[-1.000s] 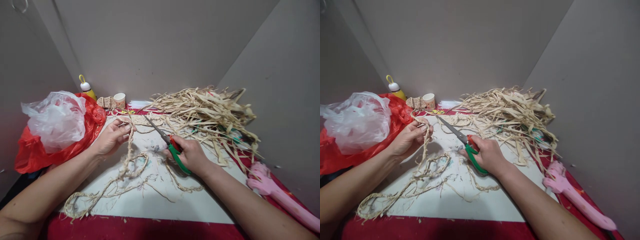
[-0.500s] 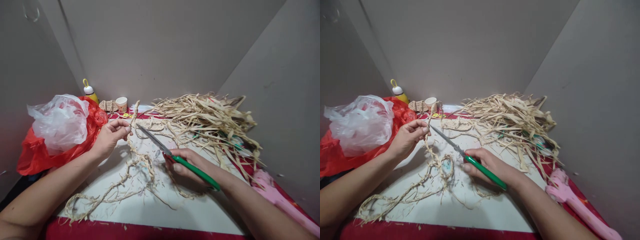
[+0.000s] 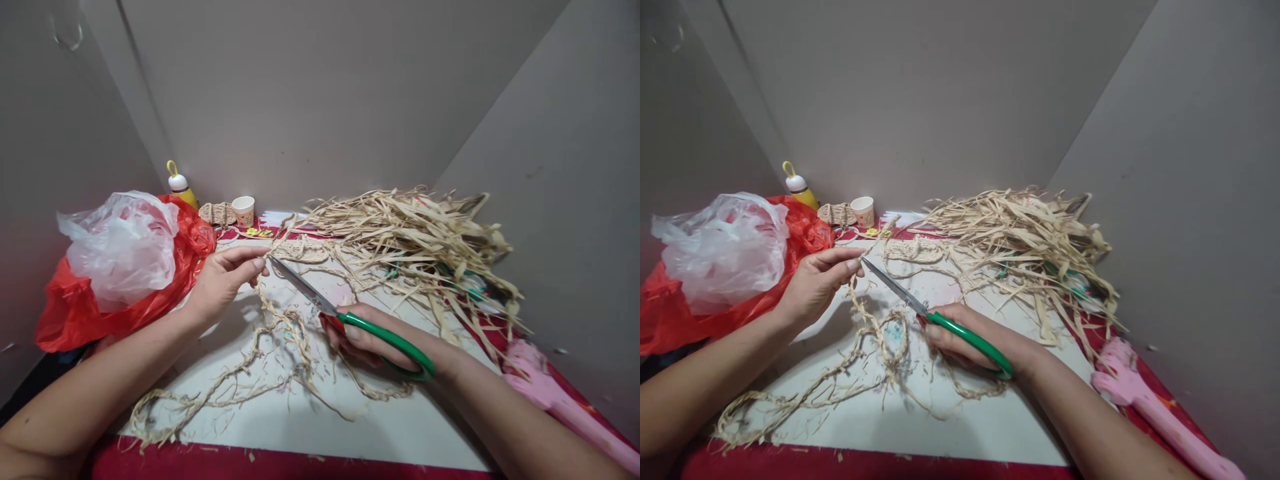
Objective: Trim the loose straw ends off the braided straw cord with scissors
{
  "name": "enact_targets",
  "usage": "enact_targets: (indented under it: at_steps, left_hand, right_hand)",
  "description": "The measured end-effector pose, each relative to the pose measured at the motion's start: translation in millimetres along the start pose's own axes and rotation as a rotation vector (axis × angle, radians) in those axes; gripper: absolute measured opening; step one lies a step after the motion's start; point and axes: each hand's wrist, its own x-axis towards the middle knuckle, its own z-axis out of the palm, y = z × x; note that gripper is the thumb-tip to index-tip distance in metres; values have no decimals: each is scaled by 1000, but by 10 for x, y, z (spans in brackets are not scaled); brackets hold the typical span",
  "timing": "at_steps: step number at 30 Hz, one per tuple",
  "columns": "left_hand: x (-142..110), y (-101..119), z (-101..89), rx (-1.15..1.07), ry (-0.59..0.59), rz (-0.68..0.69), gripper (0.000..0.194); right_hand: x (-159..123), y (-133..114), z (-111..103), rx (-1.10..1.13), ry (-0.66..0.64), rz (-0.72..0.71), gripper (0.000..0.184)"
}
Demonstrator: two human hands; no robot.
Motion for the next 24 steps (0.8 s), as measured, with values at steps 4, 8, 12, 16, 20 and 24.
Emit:
enact_targets:
  at_steps: [4, 8, 12, 16, 20, 24]
  left_hand:
    - [8, 20, 13, -67, 7, -40, 17]
    - [2, 14, 17, -82, -10, -43, 19]
    - [-14, -20, 18, -45, -20, -18, 20]
    - [-18, -40, 20, -4, -24, 13, 19]
    - [-4, -55, 10, 9, -38, 30, 20]
    - [4, -68, 2, -25, -28, 6, 19]
  right_hand:
    - [-3, 3, 5, 32, 4, 13, 59]
    - [-1, -20, 11, 81, 7, 8, 56]
    - [3, -18, 16, 113, 16, -3, 56]
    - [8, -8, 28, 120, 13, -13, 57]
    - [13, -3, 48, 171, 13, 4, 57]
    - [17, -4, 59, 174, -14, 41, 60]
